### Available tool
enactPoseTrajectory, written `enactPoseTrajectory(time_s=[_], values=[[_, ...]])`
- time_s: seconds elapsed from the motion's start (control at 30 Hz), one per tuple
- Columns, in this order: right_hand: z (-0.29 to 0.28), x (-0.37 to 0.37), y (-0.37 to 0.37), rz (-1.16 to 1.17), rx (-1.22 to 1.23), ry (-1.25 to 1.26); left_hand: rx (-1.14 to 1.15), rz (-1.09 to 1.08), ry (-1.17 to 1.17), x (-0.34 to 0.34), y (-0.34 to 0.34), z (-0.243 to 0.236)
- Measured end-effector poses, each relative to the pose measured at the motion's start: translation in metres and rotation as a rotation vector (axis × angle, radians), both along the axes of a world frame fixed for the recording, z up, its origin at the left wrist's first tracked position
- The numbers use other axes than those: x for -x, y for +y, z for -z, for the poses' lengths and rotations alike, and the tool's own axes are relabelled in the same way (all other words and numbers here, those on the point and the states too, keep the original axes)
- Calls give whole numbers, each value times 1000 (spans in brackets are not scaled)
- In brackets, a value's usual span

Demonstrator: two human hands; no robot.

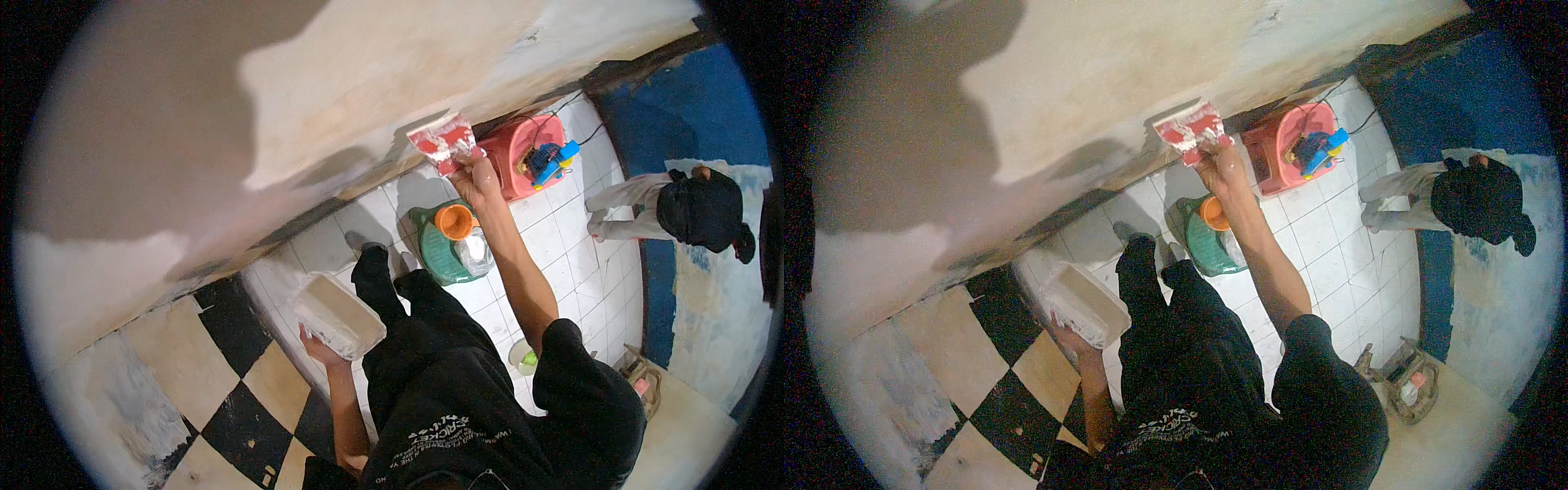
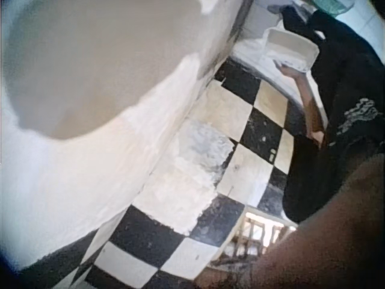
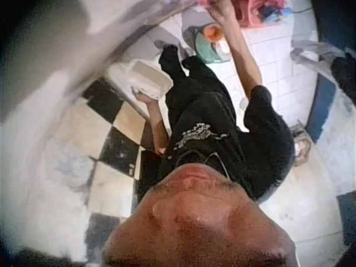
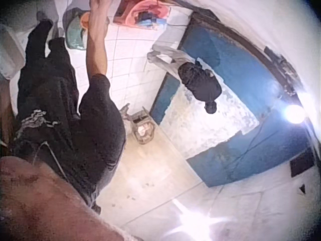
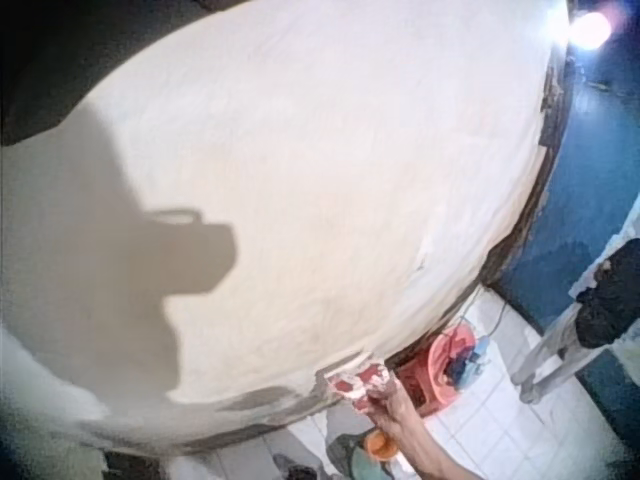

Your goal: The person applies white putty to a wall using a scraper, dipping the scraper into a plastic container and smoothing the substance over the wall surface.

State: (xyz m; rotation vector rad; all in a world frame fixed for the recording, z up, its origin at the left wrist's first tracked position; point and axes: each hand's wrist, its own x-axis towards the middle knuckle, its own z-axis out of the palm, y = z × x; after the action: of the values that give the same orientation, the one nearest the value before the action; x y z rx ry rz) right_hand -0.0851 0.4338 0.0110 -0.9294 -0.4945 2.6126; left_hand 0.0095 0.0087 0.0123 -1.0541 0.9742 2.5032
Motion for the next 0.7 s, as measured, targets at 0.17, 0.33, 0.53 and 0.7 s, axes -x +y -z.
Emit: enactPoseTrajectory(time_s=[0.17,0.33,0.53,0.7], values=[[153,19,-11,-49,-5,-218,25,-22,0,-6,-11,9],[202,56,-47,-106,-120,-63,24,-98,-81,-10,-9,-6],[199,76,-39,-105,-281,-99,21,-77,-27,-10,0,-21],[84,62,-55,46,98,-52,-2,-125,-81,-14,-2,-19]])
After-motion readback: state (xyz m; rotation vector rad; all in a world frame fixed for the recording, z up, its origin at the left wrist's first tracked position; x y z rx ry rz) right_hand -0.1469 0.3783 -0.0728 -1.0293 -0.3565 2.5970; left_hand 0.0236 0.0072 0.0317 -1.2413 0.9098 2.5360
